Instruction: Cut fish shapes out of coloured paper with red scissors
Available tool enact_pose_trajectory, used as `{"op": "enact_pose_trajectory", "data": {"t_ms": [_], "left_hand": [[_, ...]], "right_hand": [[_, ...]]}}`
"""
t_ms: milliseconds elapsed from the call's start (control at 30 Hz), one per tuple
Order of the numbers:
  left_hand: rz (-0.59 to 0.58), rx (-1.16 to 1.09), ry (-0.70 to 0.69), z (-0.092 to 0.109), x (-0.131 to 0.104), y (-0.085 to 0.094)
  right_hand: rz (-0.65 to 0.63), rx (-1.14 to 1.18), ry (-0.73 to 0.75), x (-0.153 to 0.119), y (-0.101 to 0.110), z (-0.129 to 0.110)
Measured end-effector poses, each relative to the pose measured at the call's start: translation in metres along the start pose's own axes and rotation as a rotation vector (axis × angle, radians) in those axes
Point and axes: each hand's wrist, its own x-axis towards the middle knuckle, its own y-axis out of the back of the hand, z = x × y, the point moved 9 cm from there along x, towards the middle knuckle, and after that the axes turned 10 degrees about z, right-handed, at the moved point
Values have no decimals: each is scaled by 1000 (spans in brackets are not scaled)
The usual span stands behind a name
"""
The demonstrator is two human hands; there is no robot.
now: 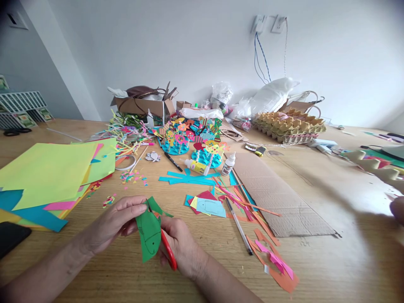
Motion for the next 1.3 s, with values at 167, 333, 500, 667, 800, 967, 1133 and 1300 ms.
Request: {"op": "enact_pose_trajectory", "data": {"t_ms": [167,333,500,667,800,967,1133,1300], "left_hand": [[-21,-22,13,-3,1,-1],[-37,-36,32,-4,0,0],[-48,-30,56,-3,0,1],[-77,5,74,-2,-1,2],[-87,6,105,-4,-2,5],[-126,20,133,-6,-2,7],[-208,27,134,-3,-3,5],[-256,38,152,0,-7,5]], "right_hand": [[13,-25,-2,-1,1,0],[2,-14,-32,-3,-2,4],[6,-23,-68,-2,-2,8],[-1,-37,-79,-3,-2,2],[-5,-47,-60,-4,-2,1],[-7,-96,-75,-4,-1,3],[-4,-149,-75,-5,-1,3],[-37,-195,-32,-6,-2,1]]}}
